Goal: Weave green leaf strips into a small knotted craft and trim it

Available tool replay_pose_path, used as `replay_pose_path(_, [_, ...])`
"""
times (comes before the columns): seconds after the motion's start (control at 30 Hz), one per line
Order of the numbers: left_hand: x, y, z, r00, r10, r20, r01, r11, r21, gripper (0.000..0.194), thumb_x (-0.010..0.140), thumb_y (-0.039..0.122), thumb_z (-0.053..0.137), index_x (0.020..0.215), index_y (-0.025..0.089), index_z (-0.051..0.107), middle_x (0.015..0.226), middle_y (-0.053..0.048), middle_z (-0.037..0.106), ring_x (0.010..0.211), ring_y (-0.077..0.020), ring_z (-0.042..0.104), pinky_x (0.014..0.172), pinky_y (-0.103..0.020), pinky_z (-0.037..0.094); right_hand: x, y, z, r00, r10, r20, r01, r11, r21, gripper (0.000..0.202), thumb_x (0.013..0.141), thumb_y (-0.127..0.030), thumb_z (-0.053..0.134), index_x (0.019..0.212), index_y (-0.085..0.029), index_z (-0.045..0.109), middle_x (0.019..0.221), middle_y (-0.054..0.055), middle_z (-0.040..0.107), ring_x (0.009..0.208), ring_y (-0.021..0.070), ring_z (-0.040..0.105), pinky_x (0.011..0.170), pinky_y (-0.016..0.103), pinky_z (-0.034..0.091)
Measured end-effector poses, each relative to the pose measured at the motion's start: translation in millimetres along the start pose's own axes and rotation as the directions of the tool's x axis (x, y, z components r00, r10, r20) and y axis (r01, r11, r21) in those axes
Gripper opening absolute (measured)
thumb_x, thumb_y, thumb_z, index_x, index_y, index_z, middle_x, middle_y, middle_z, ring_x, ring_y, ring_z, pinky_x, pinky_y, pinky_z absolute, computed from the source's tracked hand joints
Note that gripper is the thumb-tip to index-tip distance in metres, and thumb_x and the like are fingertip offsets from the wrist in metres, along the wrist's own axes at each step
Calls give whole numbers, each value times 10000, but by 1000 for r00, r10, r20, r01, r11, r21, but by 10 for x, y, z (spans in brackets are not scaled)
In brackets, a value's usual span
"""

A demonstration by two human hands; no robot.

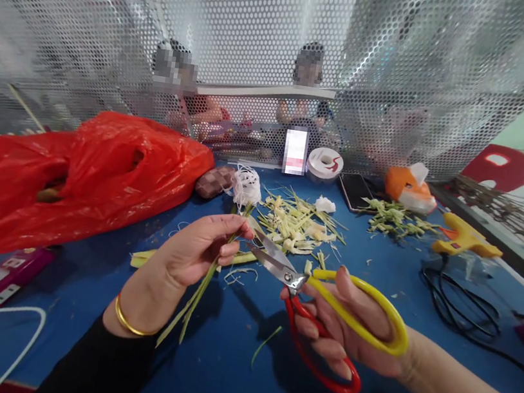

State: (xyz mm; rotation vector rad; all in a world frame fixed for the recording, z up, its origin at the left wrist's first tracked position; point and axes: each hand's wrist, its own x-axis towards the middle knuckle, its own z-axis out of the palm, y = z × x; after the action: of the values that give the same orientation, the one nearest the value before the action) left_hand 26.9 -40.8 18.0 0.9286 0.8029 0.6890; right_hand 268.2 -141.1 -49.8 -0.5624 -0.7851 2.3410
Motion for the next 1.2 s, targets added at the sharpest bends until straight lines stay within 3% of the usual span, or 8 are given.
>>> replay_pose_path(0.33, [33,-89,77,999,-42,18,42,999,10,150,743,223,741,715,90,677,720,-7,634,383,0,422,356,-129,328,79,-6,93,981,-65,-180,59,998,-39,553,851,-709,475,1057,-209,592,678,-37,495,394,33,327,352,148,417])
replay_pose_path(0.63, [25,-36,58,999,-17,-51,17,1000,3,121,784,179,681,708,88,662,655,1,612,374,-8,409,353,-135,325,45,-212,70,841,-238,-486,103,952,-287,511,834,-684,523,1032,-219,594,583,-84,411,342,12,193,314,139,245])
replay_pose_path(0.7, [21,-4,53,996,-7,-94,6,1000,-11,115,816,166,646,723,99,658,624,7,594,378,-17,410,356,-139,327,-32,-314,-25,763,-375,-526,13,823,-568,526,851,-692,458,1041,-222,597,593,-60,456,347,43,292,342,176,278])
replay_pose_path(0.77, [22,26,57,988,9,-157,-14,999,-34,130,853,145,595,741,111,649,632,4,599,389,-25,425,358,-140,332,-138,-424,-170,665,-507,-548,-304,487,-819,478,816,-625,544,1050,-216,623,578,-30,518,391,106,430,380,219,316])
replay_pose_path(0.83, [28,47,73,975,28,-222,-41,998,-54,174,885,122,540,740,115,636,669,-4,616,406,-30,453,364,-140,350,-253,-520,-338,589,-661,-465,-625,-7,-781,427,797,-492,614,1124,-220,643,675,32,641,573,197,599,479,256,360])
replay_pose_path(0.9, [38,53,101,965,32,-261,-47,997,-53,210,903,105,505,733,115,628,695,-10,629,428,-36,487,375,-142,378,-353,-588,-490,601,-677,-424,-757,-313,-573,359,820,-367,585,1145,-228,653,808,76,712,708,260,669,519,279,361])
replay_pose_path(1.07, [82,-7,205,977,18,-214,-16,1000,10,176,905,109,522,787,114,652,780,-34,676,538,-74,609,399,-146,433,-498,-658,-566,598,-726,-341,-796,-486,-361,223,873,-300,548,992,-198,706,849,116,712,711,273,687,471,280,323])
replay_pose_path(1.2, [132,-88,330,991,2,-137,-1,1000,2,132,891,118,566,798,115,659,869,-64,708,631,-109,673,414,-152,472,-455,-633,-291,360,-928,99,-753,-351,-557,277,957,-315,449,947,-211,705,917,91,728,685,215,676,529,288,401])
